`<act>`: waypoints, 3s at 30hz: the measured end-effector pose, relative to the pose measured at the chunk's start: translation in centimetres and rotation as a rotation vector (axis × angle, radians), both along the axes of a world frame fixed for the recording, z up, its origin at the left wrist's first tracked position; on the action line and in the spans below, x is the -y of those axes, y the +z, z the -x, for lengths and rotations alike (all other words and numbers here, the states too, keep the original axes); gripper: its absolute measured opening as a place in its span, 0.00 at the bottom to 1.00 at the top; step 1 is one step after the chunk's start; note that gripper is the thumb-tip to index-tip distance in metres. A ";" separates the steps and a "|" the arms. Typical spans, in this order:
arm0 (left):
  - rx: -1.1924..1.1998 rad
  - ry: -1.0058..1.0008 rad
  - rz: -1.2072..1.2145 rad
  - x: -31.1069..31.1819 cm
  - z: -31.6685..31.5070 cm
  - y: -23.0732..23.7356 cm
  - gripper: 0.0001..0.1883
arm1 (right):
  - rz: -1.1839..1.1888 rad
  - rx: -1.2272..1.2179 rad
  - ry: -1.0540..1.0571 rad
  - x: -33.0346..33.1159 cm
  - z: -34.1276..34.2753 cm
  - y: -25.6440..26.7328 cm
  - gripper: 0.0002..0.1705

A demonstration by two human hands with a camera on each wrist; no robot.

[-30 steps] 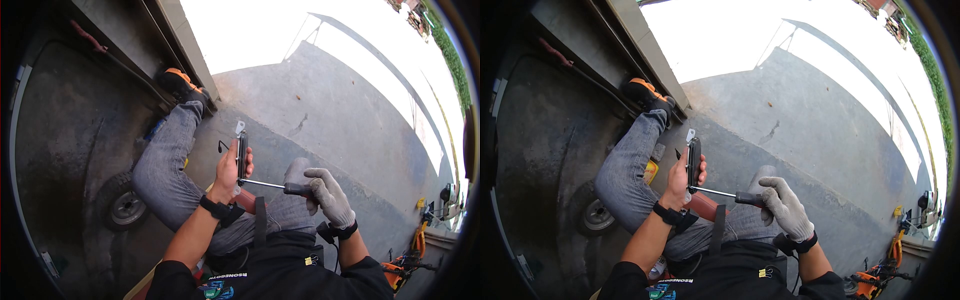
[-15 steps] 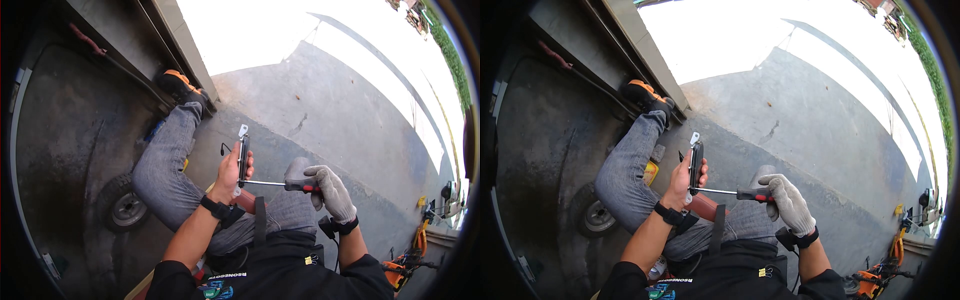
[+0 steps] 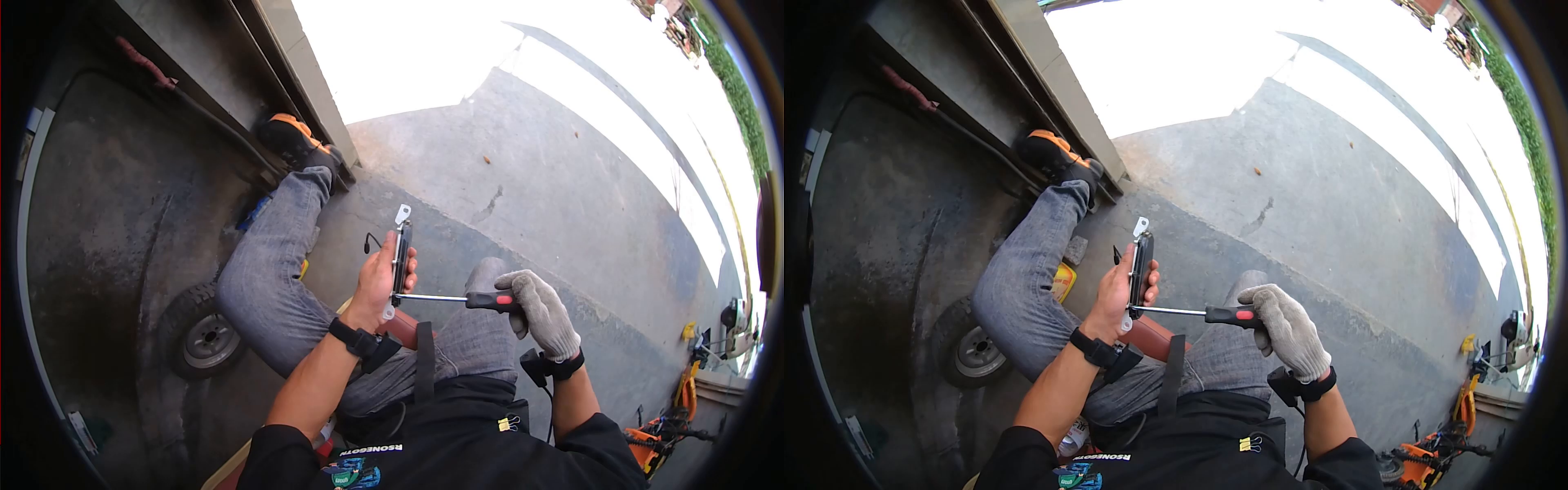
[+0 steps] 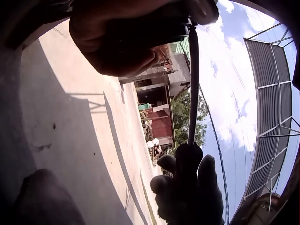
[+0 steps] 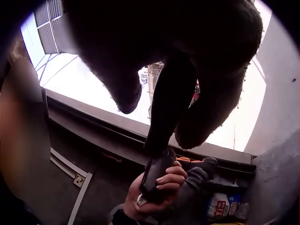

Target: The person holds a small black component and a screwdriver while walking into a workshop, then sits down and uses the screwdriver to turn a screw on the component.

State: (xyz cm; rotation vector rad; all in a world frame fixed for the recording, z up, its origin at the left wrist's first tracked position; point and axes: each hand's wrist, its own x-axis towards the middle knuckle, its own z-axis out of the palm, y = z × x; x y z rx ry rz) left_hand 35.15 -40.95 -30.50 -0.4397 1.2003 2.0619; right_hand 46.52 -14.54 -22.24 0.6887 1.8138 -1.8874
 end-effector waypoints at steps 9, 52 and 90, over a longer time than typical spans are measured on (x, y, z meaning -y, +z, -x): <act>0.010 0.004 -0.030 0.1 0.1 -0.3 0.29 | -0.144 -0.317 -0.039 1.4 -0.1 -0.7 0.19; 0.050 0.020 -0.024 0.1 0.0 -0.8 0.28 | 0.078 -0.118 -0.057 -0.1 0.3 -1.0 0.17; 0.065 0.038 -0.015 0.1 0.0 -1.3 0.27 | 0.026 -0.259 -0.146 1.8 0.5 -0.9 0.20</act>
